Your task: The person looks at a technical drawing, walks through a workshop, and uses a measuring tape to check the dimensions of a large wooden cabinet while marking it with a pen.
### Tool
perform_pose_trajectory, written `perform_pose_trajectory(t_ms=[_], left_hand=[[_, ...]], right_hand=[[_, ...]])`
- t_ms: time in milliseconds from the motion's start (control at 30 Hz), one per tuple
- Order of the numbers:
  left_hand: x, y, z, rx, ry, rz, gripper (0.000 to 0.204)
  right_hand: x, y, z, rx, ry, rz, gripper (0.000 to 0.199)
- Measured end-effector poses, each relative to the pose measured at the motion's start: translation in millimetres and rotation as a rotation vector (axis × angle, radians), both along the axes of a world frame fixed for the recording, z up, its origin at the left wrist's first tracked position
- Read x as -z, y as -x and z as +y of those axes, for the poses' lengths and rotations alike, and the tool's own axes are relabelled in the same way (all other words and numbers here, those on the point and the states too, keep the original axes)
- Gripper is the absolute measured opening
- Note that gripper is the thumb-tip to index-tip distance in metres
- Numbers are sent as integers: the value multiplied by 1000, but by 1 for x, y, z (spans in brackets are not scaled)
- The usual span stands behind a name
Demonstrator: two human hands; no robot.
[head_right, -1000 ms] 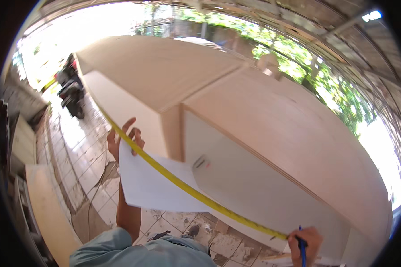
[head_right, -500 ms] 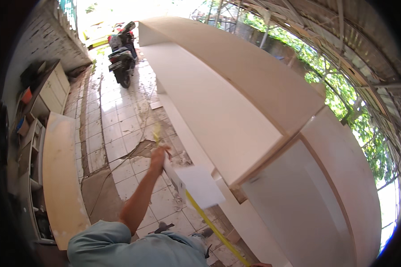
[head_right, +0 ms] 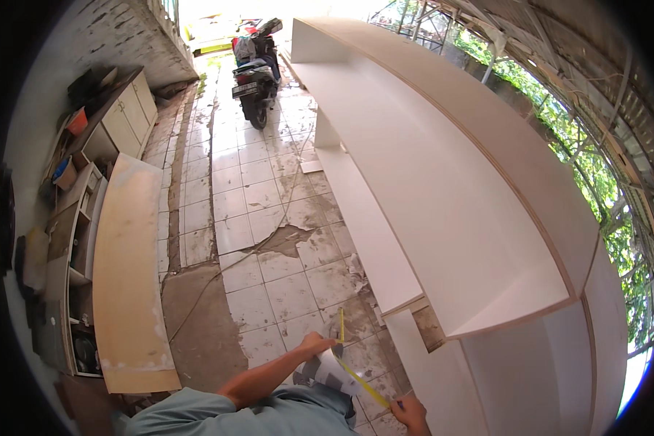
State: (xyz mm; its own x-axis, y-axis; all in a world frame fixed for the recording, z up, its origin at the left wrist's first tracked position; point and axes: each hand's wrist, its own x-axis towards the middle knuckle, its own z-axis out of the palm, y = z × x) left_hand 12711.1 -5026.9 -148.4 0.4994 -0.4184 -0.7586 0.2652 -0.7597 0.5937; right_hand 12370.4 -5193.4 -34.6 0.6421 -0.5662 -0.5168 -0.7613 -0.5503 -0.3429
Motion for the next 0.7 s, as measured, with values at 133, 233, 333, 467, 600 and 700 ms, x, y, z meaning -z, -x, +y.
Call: perform_pose_trajectory(t_ms=[133,233,333,467,600,700], left_hand=[[-11,-47,30,-18,130,-67,53],[-13,-99,41,-97,117,-178,51],[-7,-170,68,-232,43,-310,48],[4,-274,114,-473,7,-387,47],[49,-364,185,-651,-152,-516,42],[45,-416,235,-815,-302,-669,41]], right_hand=[[28,-126,-7,-212,-17,80,34],[41,-201,-4,-236,17,150,33],[68,-264,-11,-224,42,249,32],[112,-335,-23,-234,143,361,40],[172,-401,-43,-41,114,513,40],[171,-471,-47,43,110,567,39]])
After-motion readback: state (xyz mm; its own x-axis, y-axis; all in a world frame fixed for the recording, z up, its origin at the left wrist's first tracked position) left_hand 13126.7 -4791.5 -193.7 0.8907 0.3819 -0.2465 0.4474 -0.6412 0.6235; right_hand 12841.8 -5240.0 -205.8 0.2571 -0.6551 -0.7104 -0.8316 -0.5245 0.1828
